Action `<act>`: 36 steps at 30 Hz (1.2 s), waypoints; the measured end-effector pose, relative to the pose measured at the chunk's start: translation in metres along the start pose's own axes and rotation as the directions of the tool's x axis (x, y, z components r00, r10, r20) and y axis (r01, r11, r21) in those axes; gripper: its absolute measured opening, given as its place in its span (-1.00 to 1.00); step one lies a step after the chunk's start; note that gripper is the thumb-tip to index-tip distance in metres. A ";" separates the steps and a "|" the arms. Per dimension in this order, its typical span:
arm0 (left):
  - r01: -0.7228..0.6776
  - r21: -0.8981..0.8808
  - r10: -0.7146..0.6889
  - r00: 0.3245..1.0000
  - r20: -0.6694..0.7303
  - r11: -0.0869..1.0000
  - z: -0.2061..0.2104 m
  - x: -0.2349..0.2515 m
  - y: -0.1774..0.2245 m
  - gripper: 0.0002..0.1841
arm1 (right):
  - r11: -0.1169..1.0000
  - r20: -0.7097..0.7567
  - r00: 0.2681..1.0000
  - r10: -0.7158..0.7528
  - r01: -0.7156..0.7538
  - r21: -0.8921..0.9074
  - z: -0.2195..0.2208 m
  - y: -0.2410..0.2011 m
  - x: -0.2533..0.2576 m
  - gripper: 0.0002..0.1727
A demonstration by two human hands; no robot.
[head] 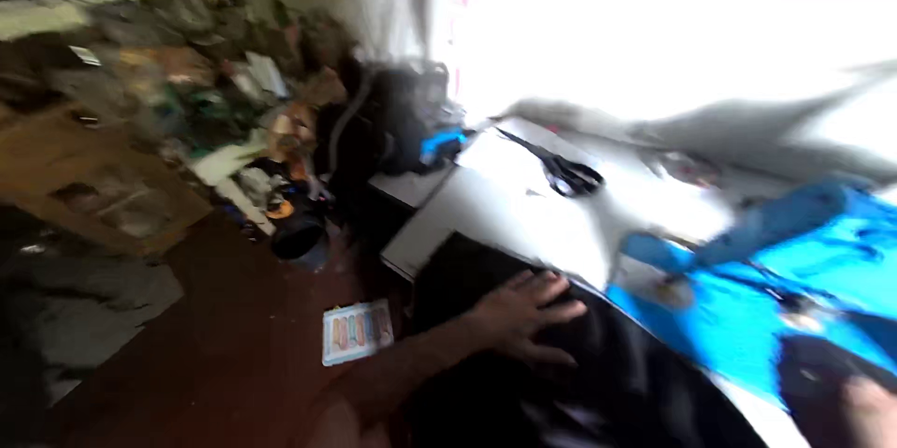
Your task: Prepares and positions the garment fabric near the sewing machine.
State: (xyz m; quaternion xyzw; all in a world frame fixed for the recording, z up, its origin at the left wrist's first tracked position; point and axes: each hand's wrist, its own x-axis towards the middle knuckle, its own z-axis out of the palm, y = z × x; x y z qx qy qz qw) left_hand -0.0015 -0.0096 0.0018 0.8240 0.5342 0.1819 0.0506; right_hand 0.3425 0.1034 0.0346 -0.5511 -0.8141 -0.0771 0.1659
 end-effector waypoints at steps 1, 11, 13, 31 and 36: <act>0.005 -0.008 -0.005 1.000 0.026 1.000 -0.004 0.001 0.001 -0.16 | 0.994 0.014 1.000 0.018 -0.020 0.105 -0.016 -0.019 -0.007 -0.61; 0.108 -0.024 -0.097 0.953 0.286 0.994 -0.013 0.010 0.002 -0.10 | 0.542 0.252 0.955 -0.157 -0.130 0.830 0.008 -0.143 0.036 -0.78; 0.110 -0.026 -0.098 0.952 0.291 0.994 -0.012 0.011 0.003 -0.10 | 0.586 0.289 0.948 -0.132 -0.161 0.794 0.022 -0.149 0.042 -0.79; 0.033 0.004 -0.034 0.993 0.110 0.999 -0.003 0.005 0.002 -0.09 | 0.631 0.401 0.908 -0.121 -0.241 0.737 0.030 -0.155 0.067 -0.74; -0.017 0.048 0.016 1.000 0.026 0.999 0.000 0.003 -0.002 -0.08 | 0.579 0.489 0.848 -0.202 -0.300 0.758 0.026 -0.153 0.078 -0.75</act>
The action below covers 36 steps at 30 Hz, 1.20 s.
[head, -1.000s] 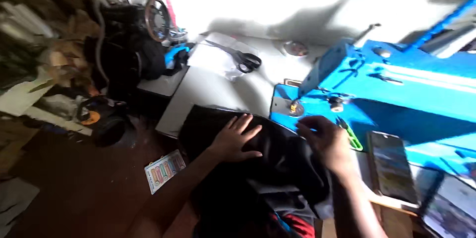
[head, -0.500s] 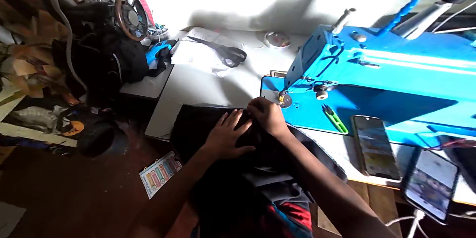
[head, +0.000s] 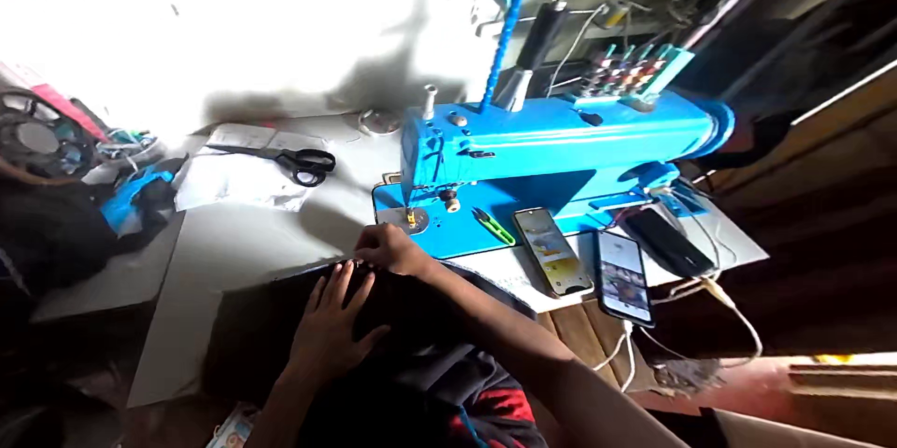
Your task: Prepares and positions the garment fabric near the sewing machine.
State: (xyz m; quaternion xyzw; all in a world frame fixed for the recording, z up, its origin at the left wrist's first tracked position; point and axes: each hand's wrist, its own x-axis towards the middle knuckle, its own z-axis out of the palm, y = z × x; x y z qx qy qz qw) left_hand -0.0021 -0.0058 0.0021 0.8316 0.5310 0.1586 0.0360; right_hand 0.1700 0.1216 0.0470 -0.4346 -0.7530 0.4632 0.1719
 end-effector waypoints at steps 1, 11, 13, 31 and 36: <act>0.001 0.001 -0.001 1.000 0.003 1.000 -0.001 0.000 0.000 -0.08 | 1.000 0.011 1.000 0.007 -0.007 -0.006 0.000 -0.002 0.001 -0.75; 0.059 -0.133 -0.060 0.998 0.001 0.989 -0.009 -0.001 0.000 -0.05 | 0.996 0.068 0.997 -0.020 0.014 0.087 -0.002 0.009 0.006 -0.82; 0.091 -0.158 -0.088 0.996 0.028 0.983 -0.009 -0.001 0.001 -0.09 | 0.980 0.063 0.995 -0.078 0.065 0.186 -0.001 0.023 0.010 -0.83; 0.132 -0.145 -0.104 0.977 0.186 0.981 -0.012 0.002 0.003 -0.09 | 0.997 0.137 0.990 -0.016 0.026 -0.077 -0.005 -0.003 -0.004 -0.87; 0.140 -0.146 -0.107 0.972 0.208 0.979 -0.015 0.003 0.003 -0.10 | 0.933 -0.099 0.987 -0.130 0.088 -0.348 0.009 -0.010 -0.017 -0.77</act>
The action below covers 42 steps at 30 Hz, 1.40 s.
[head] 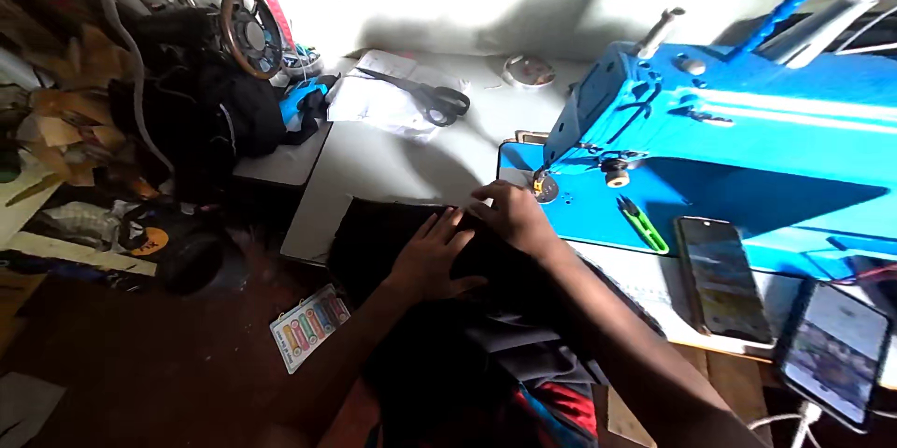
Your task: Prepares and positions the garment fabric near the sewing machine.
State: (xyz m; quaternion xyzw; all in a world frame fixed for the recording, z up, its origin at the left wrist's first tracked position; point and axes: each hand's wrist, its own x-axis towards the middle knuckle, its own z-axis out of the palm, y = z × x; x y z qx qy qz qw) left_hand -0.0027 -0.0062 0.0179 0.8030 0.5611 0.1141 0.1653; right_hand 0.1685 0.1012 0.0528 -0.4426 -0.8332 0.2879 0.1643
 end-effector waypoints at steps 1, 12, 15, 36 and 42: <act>0.009 -0.012 -0.009 1.000 0.014 1.000 -0.002 0.000 0.001 -0.10 | 0.997 -0.075 0.995 -0.064 0.061 -0.037 0.004 -0.001 -0.007 -0.73; -0.097 -0.031 0.086 0.962 -0.259 0.995 0.008 -0.015 -0.011 -0.52 | 0.864 -0.110 0.916 -0.386 0.317 -0.391 0.033 0.042 -0.045 -0.52; -0.080 -0.026 0.072 0.968 -0.242 0.996 0.007 -0.018 -0.008 -0.51 | 0.855 -0.140 0.897 -0.420 0.339 -0.393 0.030 0.032 -0.043 -0.56; 0.728 -0.008 -0.642 0.599 -0.478 0.685 0.002 -0.103 -0.009 -0.47 | 0.895 -0.042 0.919 -0.392 0.370 -0.250 0.025 0.017 -0.022 -0.57; 0.713 -0.115 -0.705 0.631 -0.323 0.691 -0.018 -0.095 -0.025 -0.24 | 0.989 0.229 0.963 -0.141 0.145 0.000 0.010 0.003 0.014 -0.68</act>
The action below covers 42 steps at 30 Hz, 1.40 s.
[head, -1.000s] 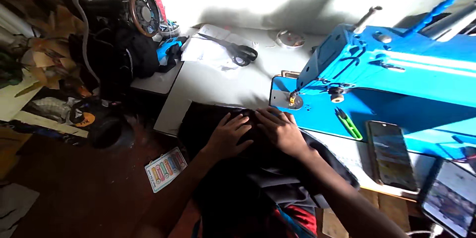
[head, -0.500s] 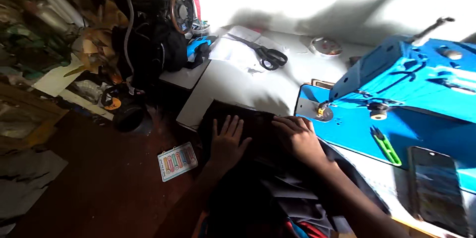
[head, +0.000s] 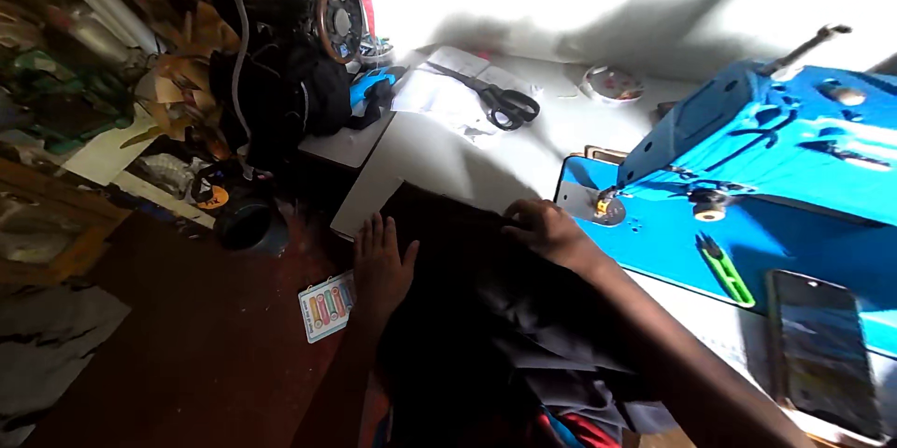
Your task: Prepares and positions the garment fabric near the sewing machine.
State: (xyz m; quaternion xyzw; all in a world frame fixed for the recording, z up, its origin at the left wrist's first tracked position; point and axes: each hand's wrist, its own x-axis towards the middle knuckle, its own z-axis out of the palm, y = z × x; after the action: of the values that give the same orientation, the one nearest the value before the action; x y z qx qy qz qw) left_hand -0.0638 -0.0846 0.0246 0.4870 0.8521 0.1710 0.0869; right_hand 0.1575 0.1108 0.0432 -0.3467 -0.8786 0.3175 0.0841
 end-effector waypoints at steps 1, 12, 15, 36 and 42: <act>-0.021 -0.013 0.021 1.000 0.011 1.000 0.000 0.008 -0.004 -0.21 | 0.999 0.046 0.999 -0.010 0.008 0.047 -0.004 -0.001 0.001 -0.74; -0.631 -0.125 0.643 0.750 0.153 0.766 0.019 0.102 0.008 -0.18 | 0.783 0.042 0.955 0.295 -0.266 0.563 -0.007 0.003 -0.106 -0.51; -0.786 -0.213 0.814 0.561 0.149 0.580 0.036 0.115 0.036 -0.21 | 0.749 -0.028 0.913 0.407 -0.316 0.583 0.014 -0.004 -0.159 -0.59; -0.898 -0.080 0.901 0.431 0.037 0.433 0.049 0.068 0.093 -0.33 | 0.974 -0.418 0.897 -0.142 0.050 -0.222 0.037 0.044 -0.107 -0.61; -0.268 -0.484 -0.096 0.792 -0.603 0.833 0.044 -0.048 -0.016 -0.28 | 0.957 -0.423 0.889 -0.178 0.056 -0.285 0.035 0.040 -0.110 -0.60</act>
State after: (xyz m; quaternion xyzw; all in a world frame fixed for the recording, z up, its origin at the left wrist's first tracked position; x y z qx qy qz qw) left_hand -0.0382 -0.1239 -0.0232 0.4006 0.7248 0.5569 -0.0629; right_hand 0.2488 0.0432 -0.0009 -0.3642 -0.8899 0.1039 0.2543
